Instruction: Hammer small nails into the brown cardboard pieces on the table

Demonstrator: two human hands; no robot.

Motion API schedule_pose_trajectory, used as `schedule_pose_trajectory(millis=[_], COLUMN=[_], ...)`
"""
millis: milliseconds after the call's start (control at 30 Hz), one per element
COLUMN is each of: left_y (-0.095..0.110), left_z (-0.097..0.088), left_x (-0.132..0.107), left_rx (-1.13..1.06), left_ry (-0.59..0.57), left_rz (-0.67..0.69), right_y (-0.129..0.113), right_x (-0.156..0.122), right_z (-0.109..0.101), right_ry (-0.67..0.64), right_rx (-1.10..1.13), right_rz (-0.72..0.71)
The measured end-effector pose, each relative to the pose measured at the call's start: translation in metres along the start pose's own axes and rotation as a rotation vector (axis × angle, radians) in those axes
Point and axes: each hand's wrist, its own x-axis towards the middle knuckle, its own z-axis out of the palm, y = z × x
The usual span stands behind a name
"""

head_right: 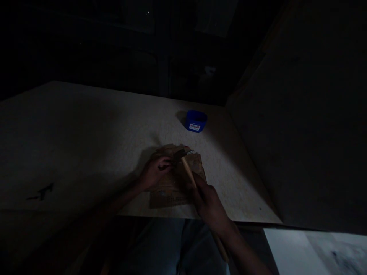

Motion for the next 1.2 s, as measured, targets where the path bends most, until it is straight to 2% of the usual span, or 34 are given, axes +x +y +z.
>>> schedule_pose_trajectory(millis=[133, 300, 467, 633, 800, 900, 967, 1067, 1200], left_y=[-0.001, 0.000, 0.006, 0.008, 0.006, 0.003, 0.000, -0.005, -0.009], left_z=[0.001, 0.001, 0.001, 0.002, 0.002, 0.002, 0.003, 0.003, 0.002], left_x=[0.000, 0.001, 0.001, 0.002, 0.002, 0.004, 0.006, 0.009, 0.011], left_rx=[0.024, 0.042, 0.043, 0.021, 0.069, 0.017, 0.003, 0.003, 0.032], left_ry=[0.017, 0.028, 0.047, 0.045, 0.094, 0.064, 0.045, 0.052, 0.073], left_rz=[-0.003, -0.014, -0.047, -0.057, -0.040, -0.014, 0.010, 0.027, 0.019], right_y=[0.001, -0.003, -0.008, -0.008, -0.008, -0.008, -0.007, 0.000, 0.016], right_x=[0.005, 0.007, 0.011, 0.012, 0.014, 0.010, 0.007, 0.008, 0.020], right_z=[0.002, 0.001, 0.001, 0.004, 0.004, 0.004, 0.008, 0.024, 0.047], right_ry=[-0.082, -0.066, -0.173, -0.125, -0.174, -0.085, 0.011, 0.097, 0.209], right_rx=[-0.029, -0.034, -0.093, -0.081, -0.077, 0.041, 0.175, 0.439, 0.708], right_rz=[0.004, -0.017, 0.016, -0.025, -0.012, -0.041, 0.016, 0.152, 0.215])
